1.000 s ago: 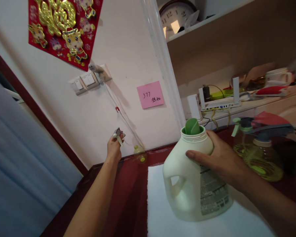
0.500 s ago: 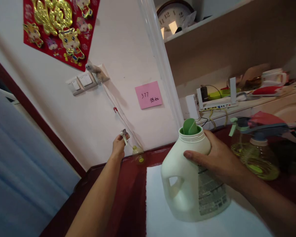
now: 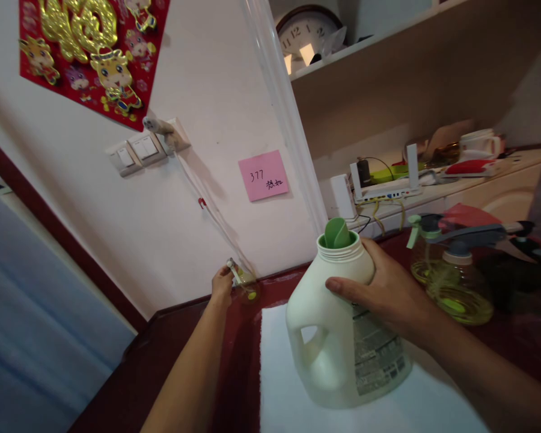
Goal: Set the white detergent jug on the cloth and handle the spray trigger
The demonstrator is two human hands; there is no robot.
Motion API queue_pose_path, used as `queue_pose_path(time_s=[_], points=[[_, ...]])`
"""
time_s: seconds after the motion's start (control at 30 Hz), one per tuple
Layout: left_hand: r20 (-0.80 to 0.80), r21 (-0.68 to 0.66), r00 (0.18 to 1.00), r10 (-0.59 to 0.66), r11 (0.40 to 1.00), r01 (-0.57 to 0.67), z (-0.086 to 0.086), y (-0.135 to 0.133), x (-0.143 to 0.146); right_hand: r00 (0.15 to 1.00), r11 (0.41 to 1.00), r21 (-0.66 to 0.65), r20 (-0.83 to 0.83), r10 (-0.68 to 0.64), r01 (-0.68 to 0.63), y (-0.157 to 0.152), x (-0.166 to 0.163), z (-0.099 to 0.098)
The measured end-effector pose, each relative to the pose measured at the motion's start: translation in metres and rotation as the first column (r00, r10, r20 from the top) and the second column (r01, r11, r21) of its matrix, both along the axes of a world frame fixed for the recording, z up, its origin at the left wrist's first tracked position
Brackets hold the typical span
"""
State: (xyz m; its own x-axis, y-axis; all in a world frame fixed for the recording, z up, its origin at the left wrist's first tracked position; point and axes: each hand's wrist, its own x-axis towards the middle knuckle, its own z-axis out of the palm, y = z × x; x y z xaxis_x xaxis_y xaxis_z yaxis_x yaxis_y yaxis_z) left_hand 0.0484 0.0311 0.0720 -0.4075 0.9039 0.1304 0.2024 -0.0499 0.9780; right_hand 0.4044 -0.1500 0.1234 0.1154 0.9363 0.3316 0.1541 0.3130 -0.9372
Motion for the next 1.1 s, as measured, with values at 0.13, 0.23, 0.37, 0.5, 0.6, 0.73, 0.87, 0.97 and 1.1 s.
queue_pose_path(time_s=[0.13, 0.23, 0.37, 0.5, 0.6, 0.73, 0.87, 0.97, 1.1], points=[[0.016, -0.029, 1.000, -0.005, 1.000, 0.006, 0.000, -0.003, 0.004, 1.000, 1.000, -0.002, -0.005, 0.012, -0.012, 0.000, 0.000, 0.000], [0.017, -0.034, 1.000, 0.007, 0.999, -0.006, 0.003, -0.005, 0.006, 1.000, 1.000, 0.004, -0.012, 0.020, -0.020, 0.000, 0.000, 0.000], [0.023, -0.048, 1.000, 0.014, 0.999, -0.013, 0.006, -0.006, 0.010, 1.000, 1.000, 0.005, -0.015, 0.014, -0.013, 0.000, 0.000, -0.001], [0.019, -0.048, 1.000, 0.012, 0.999, -0.012, 0.006, -0.008, 0.013, 1.000, 1.000, 0.000, -0.013, 0.017, -0.017, 0.000, 0.000, 0.000], [0.017, -0.038, 1.000, -0.002, 0.999, 0.003, 0.007, -0.009, 0.015, 1.000, 1.000, -0.002, -0.012, 0.016, -0.016, 0.001, 0.000, 0.001], [0.011, -0.028, 0.999, -0.040, 0.999, 0.040, 0.008, -0.014, 0.015, 1.000, 1.000, 0.003, -0.010, 0.009, -0.009, 0.001, 0.001, 0.000], [-0.001, -0.016, 0.997, -0.073, 0.997, 0.073, 0.009, -0.017, 0.013, 0.999, 1.000, 0.011, -0.025, 0.021, -0.021, 0.002, 0.001, -0.002], [-0.006, -0.023, 0.996, -0.086, 0.996, 0.086, 0.007, -0.017, 0.011, 1.000, 1.000, 0.012, -0.017, 0.016, -0.016, 0.002, 0.001, -0.003], [0.000, -0.031, 0.994, -0.106, 0.994, 0.106, 0.005, -0.018, 0.009, 1.000, 1.000, 0.017, -0.008, 0.009, -0.009, 0.001, 0.001, -0.003]])
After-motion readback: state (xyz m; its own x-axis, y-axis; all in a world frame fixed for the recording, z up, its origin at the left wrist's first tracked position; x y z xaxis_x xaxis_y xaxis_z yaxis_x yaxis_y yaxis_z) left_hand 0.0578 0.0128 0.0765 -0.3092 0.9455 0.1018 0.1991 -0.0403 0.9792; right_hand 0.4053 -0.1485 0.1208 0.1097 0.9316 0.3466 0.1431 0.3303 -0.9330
